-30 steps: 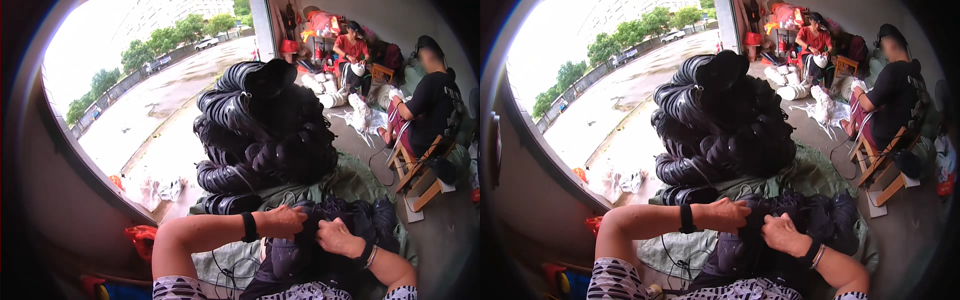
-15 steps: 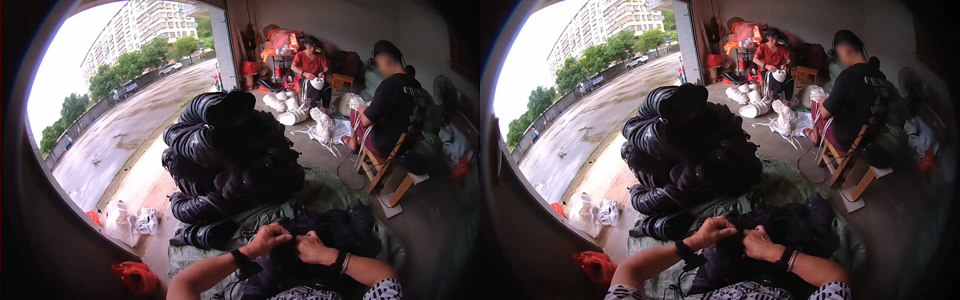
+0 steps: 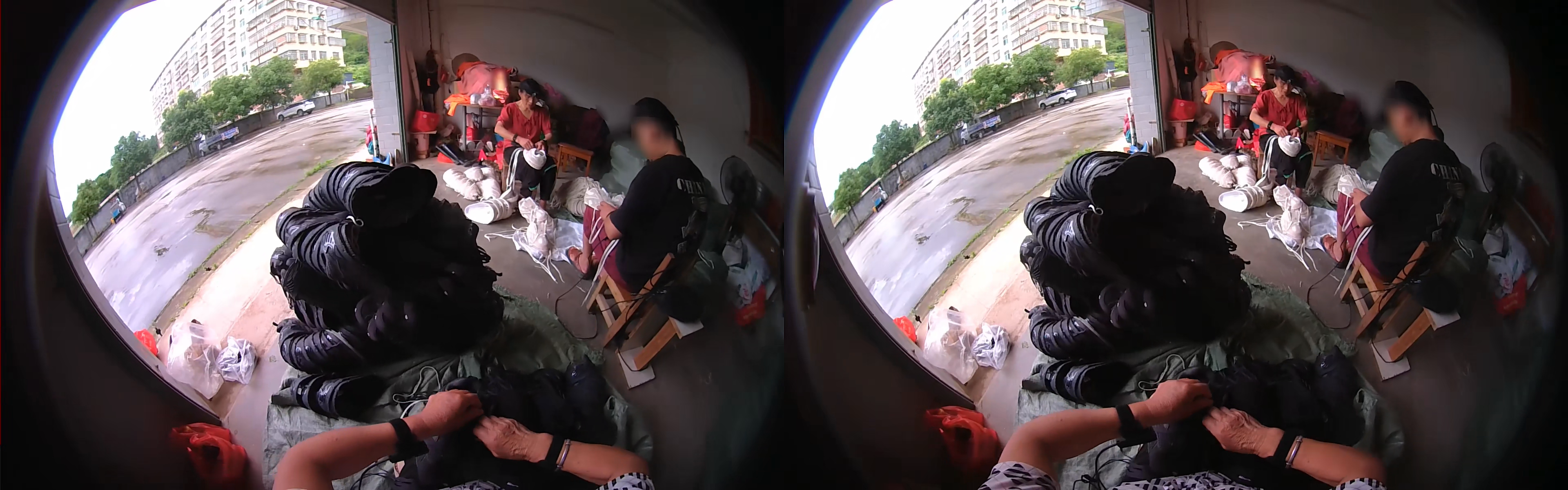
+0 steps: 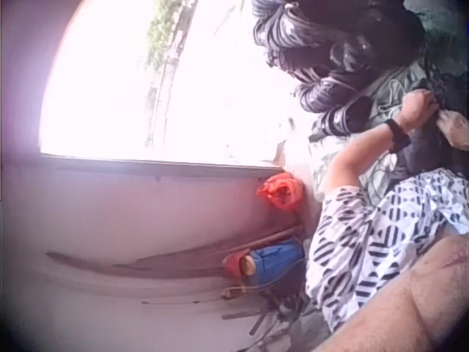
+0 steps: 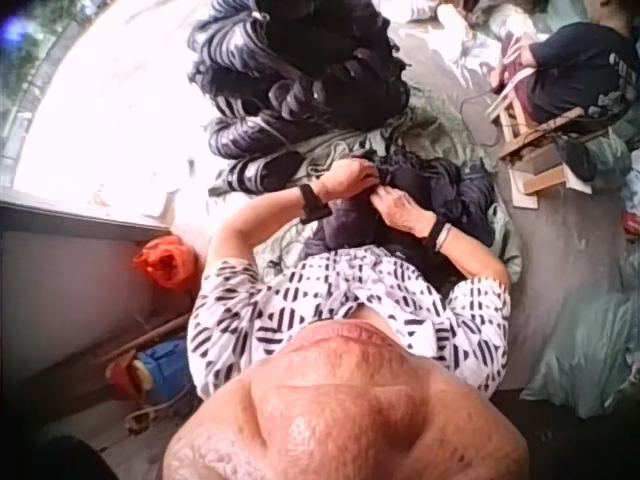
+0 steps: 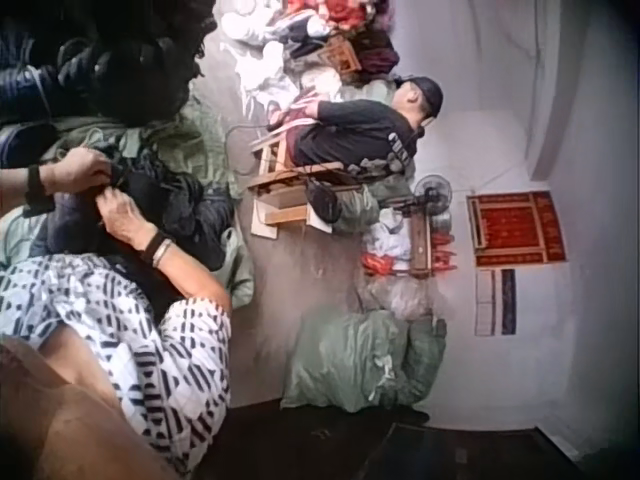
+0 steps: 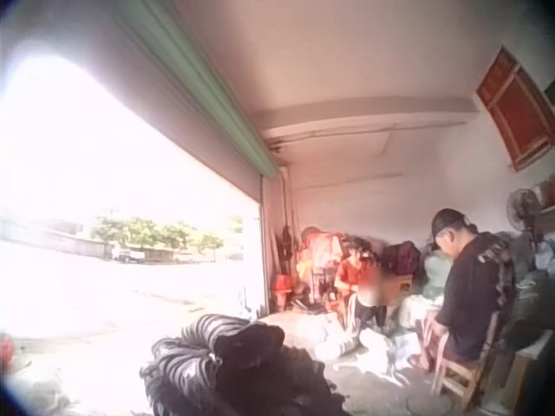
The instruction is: The person is lacing a black athletic shoe by hand. They thread the laces through the eyelets, pull them tight, and tie a knot. The task is performed on the person's lap in a workshop setting.
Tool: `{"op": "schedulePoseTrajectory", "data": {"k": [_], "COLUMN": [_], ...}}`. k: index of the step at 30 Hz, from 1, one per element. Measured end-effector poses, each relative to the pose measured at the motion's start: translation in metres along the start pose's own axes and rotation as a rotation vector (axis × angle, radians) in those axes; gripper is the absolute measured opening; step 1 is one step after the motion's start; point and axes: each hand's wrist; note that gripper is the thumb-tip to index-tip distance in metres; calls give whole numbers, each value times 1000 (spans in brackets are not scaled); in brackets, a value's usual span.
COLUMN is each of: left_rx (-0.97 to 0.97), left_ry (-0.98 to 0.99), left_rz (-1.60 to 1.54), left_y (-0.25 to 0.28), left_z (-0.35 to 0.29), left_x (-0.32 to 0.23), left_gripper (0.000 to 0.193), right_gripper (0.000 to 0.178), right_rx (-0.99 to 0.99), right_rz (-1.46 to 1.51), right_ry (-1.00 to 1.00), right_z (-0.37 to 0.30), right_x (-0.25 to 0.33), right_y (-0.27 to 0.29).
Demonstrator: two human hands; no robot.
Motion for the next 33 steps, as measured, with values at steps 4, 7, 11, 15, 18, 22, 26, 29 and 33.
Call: {"op": "schedulePoseTrajectory", "data": {"k": [4, 7, 11, 15, 18, 22, 26, 29, 33], "left_rx": [55, 132, 177, 246, 213, 67, 14, -14, -12], "left_ry": [74, 61, 74, 156, 351, 378, 390, 391, 366], "left_rz": [-31, 10, -59, -637, -1036, -1190, -1241, -1286, -1327], "left_y": [1, -3, 1, 15, 21, 18, 13, 13, 13], "left_z": [8, 14, 21, 16, 8, 2, 2, 2, 3], "left_x": [-2, -7, -1, 16, 22, 24, 25, 27, 28], "left_gripper": [22, 21, 19, 22, 18, 17, 16, 15, 13], "right_gripper": [14, 9, 10, 15, 20, 11, 18, 20, 23], "right_rx": [-26, -50, -71, -666, -523, -87, -173, -53, 36], "right_rz": [61, 123, 387, 878, 1665, 1990, 1992, 1779, 1649], "right_ry": [-3, -61, -219, -368, -678, -1034, -769, -778, -674], "right_z": [-9, -12, 3, 23, 24, 24, 33, 37, 40], "right_x": [-3, 1, 0, -25, -39, -45, -41, -34, -27], "right_y": [-8, 0, 38, 73, 67, 34, 21, 20, 11]}}
Point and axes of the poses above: each hand's wrist, its own z-axis towards the middle knuckle, its own y-axis out of the back of the hand, x = y × z, and after that the axes turned 4 degrees about -z, right-handed
